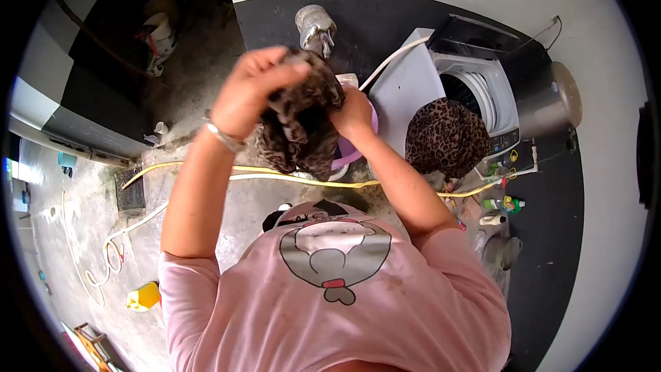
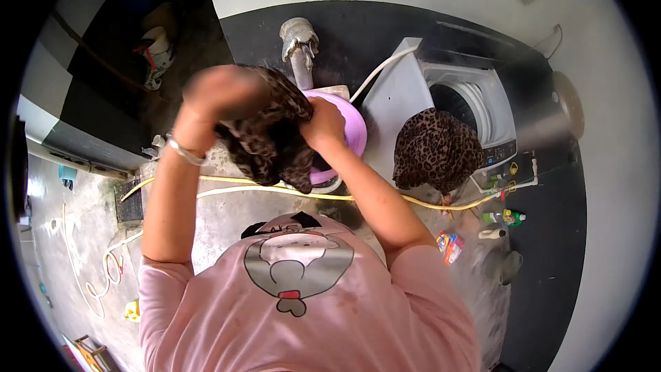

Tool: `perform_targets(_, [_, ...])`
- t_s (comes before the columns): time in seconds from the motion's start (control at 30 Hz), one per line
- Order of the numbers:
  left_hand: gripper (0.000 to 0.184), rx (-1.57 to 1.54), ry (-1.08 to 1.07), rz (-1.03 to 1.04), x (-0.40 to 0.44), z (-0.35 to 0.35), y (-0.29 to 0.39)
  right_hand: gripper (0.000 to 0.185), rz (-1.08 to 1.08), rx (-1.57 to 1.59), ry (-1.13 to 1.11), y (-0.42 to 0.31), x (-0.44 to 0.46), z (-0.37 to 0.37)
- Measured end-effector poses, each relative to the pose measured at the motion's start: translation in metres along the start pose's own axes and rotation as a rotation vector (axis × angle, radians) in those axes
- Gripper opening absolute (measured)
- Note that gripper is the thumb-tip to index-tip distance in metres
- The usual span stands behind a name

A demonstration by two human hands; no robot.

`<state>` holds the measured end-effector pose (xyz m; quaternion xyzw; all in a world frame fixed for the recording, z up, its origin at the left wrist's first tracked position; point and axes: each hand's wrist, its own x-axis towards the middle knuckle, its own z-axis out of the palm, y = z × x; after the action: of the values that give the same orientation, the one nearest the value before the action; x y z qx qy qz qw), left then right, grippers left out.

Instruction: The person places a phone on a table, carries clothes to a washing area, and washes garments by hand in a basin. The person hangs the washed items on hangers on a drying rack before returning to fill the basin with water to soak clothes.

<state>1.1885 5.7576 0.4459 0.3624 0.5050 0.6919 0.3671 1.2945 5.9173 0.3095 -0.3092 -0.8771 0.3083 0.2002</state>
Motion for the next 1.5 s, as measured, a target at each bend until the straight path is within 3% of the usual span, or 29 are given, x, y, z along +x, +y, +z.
perform_targets(0.1, [0.026, -0.141, 0.035, 0.008, -0.004, -0.033, 0.021, 0.037, 0.226, -0.061, -0.016, 0.028, 0.004, -0.008])
perform_targets(0.2, [0.035, -0.212, 0.181, -0.017, -0.014, -0.080, 0.019, 0.033, 0.221, -0.057, 0.017, 0.058, 0.013, -0.023])
perform_targets(0.27, [0.038, -0.217, 0.295, -0.043, -0.022, -0.094, 0.017, 0.033, 0.153, 0.389, -0.097, 0.105, 0.030, -0.019])
perform_targets(0.3, [0.036, -0.227, 0.388, -0.069, -0.025, -0.097, 0.016, 0.035, 0.232, 0.596, -0.244, 0.091, 0.031, -0.037])
perform_targets(0.33, [0.035, -0.258, 0.356, -0.082, -0.025, -0.105, 0.013, 0.039, 0.314, 0.660, -0.314, 0.068, 0.028, -0.060])
perform_targets(0.4, [0.034, -0.321, 0.292, -0.104, -0.026, -0.120, 0.001, 0.041, 0.495, 0.822, -0.156, 0.047, 0.020, -0.081])
perform_targets(0.47, [0.032, -0.336, 0.292, -0.118, -0.023, -0.124, 0.000, 0.036, 0.373, 1.123, -0.395, 0.082, 0.040, -0.086])
perform_targets(0.53, [0.032, -0.335, 0.277, -0.120, -0.020, -0.124, -0.004, 0.029, 0.431, 1.168, -0.361, 0.066, 0.037, -0.098])
perform_targets(0.67, [0.029, -0.240, 0.273, -0.062, -0.011, -0.117, -0.022, 0.028, 0.486, 1.496, -0.530, 0.065, 0.030, -0.095])
perform_targets(0.7, [0.028, -0.159, 0.237, -0.052, -0.004, -0.125, -0.034, 0.028, 0.483, 1.572, -0.553, 0.059, 0.027, -0.096])
perform_targets(0.73, [0.034, 0.121, 0.383, 0.013, 0.002, -0.124, -0.043, 0.028, 0.483, 1.649, -0.579, 0.049, 0.027, -0.098])
perform_targets(0.8, [0.049, 1.109, 0.360, 0.191, 0.003, -0.114, -0.055, 0.028, 0.432, 1.768, -0.589, 0.028, 0.023, -0.102])
perform_targets(0.87, [0.057, 1.359, 0.276, 0.469, -0.009, -0.076, -0.064, 0.029, 0.470, 1.827, -0.545, 0.008, 0.018, -0.101])
perform_targets(0.9, [0.060, 1.152, 0.148, 0.383, -0.016, -0.053, -0.071, 0.029, 0.418, 1.864, -0.547, -0.004, 0.013, -0.102])
perform_targets(0.93, [0.063, 0.940, 0.025, 0.293, -0.023, -0.031, -0.081, 0.029, 0.442, 1.860, -0.544, -0.012, 0.014, -0.101])
perform_targets(0.97, [0.068, 0.963, 0.012, 0.385, -0.028, -0.010, -0.101, 0.030, 0.468, 1.855, -0.541, -0.017, 0.013, -0.098])
perform_targets(1.03, [0.072, 0.886, -0.040, 0.303, -0.031, 0.016, -0.133, 0.031, 0.440, 1.829, -0.494, -0.030, 0.012, -0.088])
perform_targets(1.07, [0.072, 0.785, -0.078, 0.133, -0.030, 0.021, -0.144, 0.034, 0.339, 1.834, -0.427, -0.038, 0.010, -0.084])
perform_targets(1.1, [0.054, 0.557, -0.021, 0.267, -0.019, 0.023, -0.150, 0.041, 0.248, 1.809, -0.458, -0.037, 0.011, -0.086])
perform_targets(1.13, [0.037, 0.277, 0.053, 0.188, -0.015, 0.023, -0.154, 0.051, 0.156, 1.780, -0.486, -0.034, 0.013, -0.086])
perform_targets(1.2, [0.026, 0.081, 0.069, -0.106, -0.005, 0.012, -0.145, 0.077, 0.023, 1.203, -0.265, -0.018, 0.010, -0.076])
perform_targets(1.23, [0.026, -0.149, 0.144, -0.042, -0.003, 0.020, -0.129, 0.096, 0.093, 0.973, -0.355, -0.010, 0.005, -0.072])
perform_targets(1.27, [0.025, -0.120, 0.146, -0.101, -0.002, 0.017, -0.114, 0.087, 0.048, 0.665, -0.297, -0.009, -0.003, -0.063])
perform_targets(1.33, [0.027, -0.169, 0.155, -0.193, 0.002, 0.012, -0.102, 0.067, -0.026, 0.547, -0.507, -0.009, -0.007, -0.055])
perform_targets(1.4, [0.024, -0.186, 0.186, -0.262, 0.005, 0.004, -0.097, 0.044, 0.094, 0.704, -0.398, -0.007, -0.006, -0.059])
perform_targets(1.47, [0.020, 0.140, 0.122, -0.079, 0.012, -0.037, -0.124, 0.039, 0.228, 0.633, -0.259, 0.010, 0.001, -0.068])
perform_targets(1.5, [0.015, 0.295, 0.185, 0.007, 0.013, -0.039, -0.122, 0.034, 0.272, 0.735, -0.292, 0.003, -0.001, -0.078])
